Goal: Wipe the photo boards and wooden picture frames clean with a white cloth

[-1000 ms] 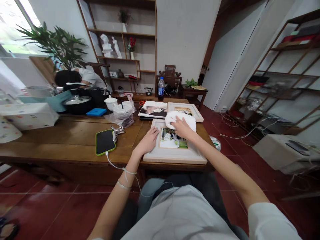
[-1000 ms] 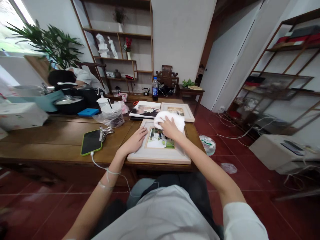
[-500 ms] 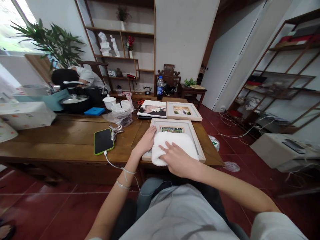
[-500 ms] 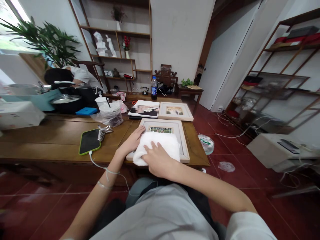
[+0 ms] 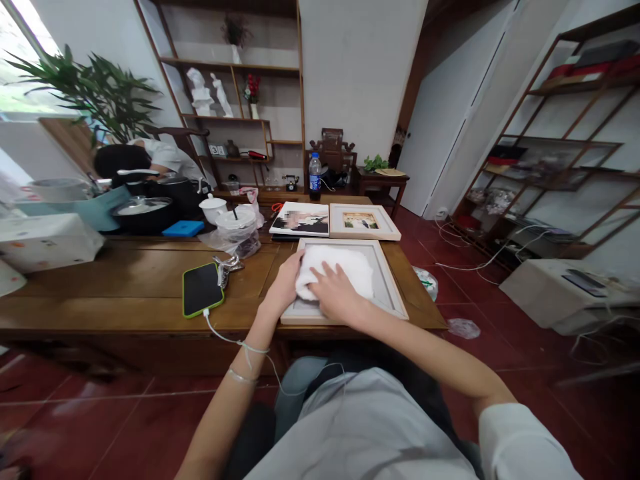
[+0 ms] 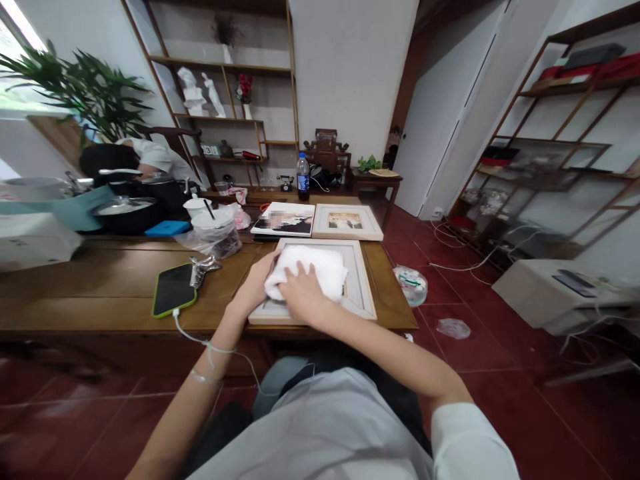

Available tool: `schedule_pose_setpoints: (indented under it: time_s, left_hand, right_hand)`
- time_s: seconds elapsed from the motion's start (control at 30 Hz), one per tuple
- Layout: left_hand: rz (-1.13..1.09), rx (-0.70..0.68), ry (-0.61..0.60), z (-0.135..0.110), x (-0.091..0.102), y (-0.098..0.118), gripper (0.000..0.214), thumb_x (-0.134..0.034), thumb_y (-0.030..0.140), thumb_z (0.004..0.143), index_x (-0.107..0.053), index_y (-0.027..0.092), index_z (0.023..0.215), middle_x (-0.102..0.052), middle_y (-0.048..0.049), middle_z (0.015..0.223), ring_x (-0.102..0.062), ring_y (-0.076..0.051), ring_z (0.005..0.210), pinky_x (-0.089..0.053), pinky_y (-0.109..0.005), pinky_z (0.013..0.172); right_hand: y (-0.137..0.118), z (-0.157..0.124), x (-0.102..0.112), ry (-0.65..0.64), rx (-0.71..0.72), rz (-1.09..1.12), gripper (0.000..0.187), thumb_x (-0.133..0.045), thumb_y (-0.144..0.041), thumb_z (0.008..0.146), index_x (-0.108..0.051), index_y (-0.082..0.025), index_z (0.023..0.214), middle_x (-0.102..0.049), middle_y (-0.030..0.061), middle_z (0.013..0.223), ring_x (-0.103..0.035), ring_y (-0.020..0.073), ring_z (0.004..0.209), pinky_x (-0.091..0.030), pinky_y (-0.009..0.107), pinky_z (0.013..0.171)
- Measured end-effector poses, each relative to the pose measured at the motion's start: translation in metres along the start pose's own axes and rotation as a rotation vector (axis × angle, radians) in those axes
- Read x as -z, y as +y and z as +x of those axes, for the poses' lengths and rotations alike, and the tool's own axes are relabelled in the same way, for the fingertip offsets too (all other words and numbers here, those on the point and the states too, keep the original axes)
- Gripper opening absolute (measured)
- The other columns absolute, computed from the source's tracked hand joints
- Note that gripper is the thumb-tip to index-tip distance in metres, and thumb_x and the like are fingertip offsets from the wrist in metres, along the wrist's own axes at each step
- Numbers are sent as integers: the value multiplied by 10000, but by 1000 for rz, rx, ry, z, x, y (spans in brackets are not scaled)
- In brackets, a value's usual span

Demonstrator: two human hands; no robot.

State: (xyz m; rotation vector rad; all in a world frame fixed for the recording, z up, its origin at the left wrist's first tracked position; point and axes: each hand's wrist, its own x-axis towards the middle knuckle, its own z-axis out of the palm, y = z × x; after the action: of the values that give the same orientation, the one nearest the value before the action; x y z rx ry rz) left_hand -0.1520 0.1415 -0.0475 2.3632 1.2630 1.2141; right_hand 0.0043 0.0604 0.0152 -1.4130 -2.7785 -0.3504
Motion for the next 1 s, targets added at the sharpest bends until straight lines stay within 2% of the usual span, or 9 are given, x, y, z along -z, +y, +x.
schedule_pose_setpoints:
  time_s: [0.1,0.2,0.33,0.53,0.63,0.77,0.87,0.93,1.0]
  left_hand:
    - [9,47,1,3,4,4,400,-320,173,898,-472,73,1255,-585,-175,1213,-579,-223,1098,-438,-368,969]
    - [21,21,-23,2,6,11,369,-316,193,920,-506,101,1223,-607,-152,1188,-587,-221,1080,-443,-375,959]
    - [52,-2,-65,-1,6,17,340,-367,180,905,-534,120,1196,-605,-136,1200,-573,-226,1107,-422,-385,989]
    - [60,-8,-102,-2,6,14,337,-433,187,870,-544,122,1182,-582,-142,1238,-508,-242,1201,-382,-390,1037]
    - [36,-13,-122,-2,6,15,334,-437,209,869,-553,130,1171,-578,-141,1245,-489,-245,1220,-372,-397,1044]
    - [-11,-42,-145,-4,5,19,358,-467,260,860,-540,160,1195,-558,-108,1279,-425,-241,1277,-336,-416,1071]
    - [-3,-50,-167,-6,3,19,391,-440,278,878,-510,148,1240,-506,-119,1335,-391,-239,1301,-309,-422,1088]
    - [22,-56,-195,-6,2,18,397,-406,265,891,-503,135,1254,-486,-129,1352,-374,-238,1312,-298,-424,1094]
    - [41,-71,-226,-6,2,17,399,-385,252,897,-505,130,1257,-474,-128,1363,-353,-234,1324,-286,-421,1102]
  right_hand:
    - [-20,-9,0,47,89,-10,368,-459,-159,803,-620,-88,1127,-441,227,1354,-341,362,1284,-277,544,1009]
    - [-20,-21,3,44,128,-12,330,-452,-151,811,-653,-93,1066,-441,217,1360,-343,349,1289,-288,529,1013]
    - [3,-43,12,-16,132,2,299,-458,-115,788,-686,-117,982,-494,155,1338,-381,340,1267,-326,508,1004]
    - [48,-89,25,-93,-49,62,376,-451,-25,693,-704,-150,942,-539,96,1314,-399,314,1270,-339,477,1018]
    - [60,-100,27,-111,-98,105,408,-434,-3,657,-710,-168,909,-536,71,1321,-384,299,1286,-334,471,1027]
    - [47,-99,20,-73,-95,130,420,-429,-12,659,-701,-163,942,-502,85,1352,-346,326,1307,-296,523,1035]
    - [29,-92,13,-9,-35,186,450,-432,-9,646,-683,-154,989,-460,103,1386,-322,328,1318,-261,532,1047]
    - [26,-83,14,19,33,274,461,-430,-3,634,-674,-152,995,-487,113,1361,-388,297,1277,-303,473,1032]
    - [32,-68,21,22,76,384,435,-419,-4,642,-669,-150,966,-605,112,1213,-531,246,1125,-397,373,944]
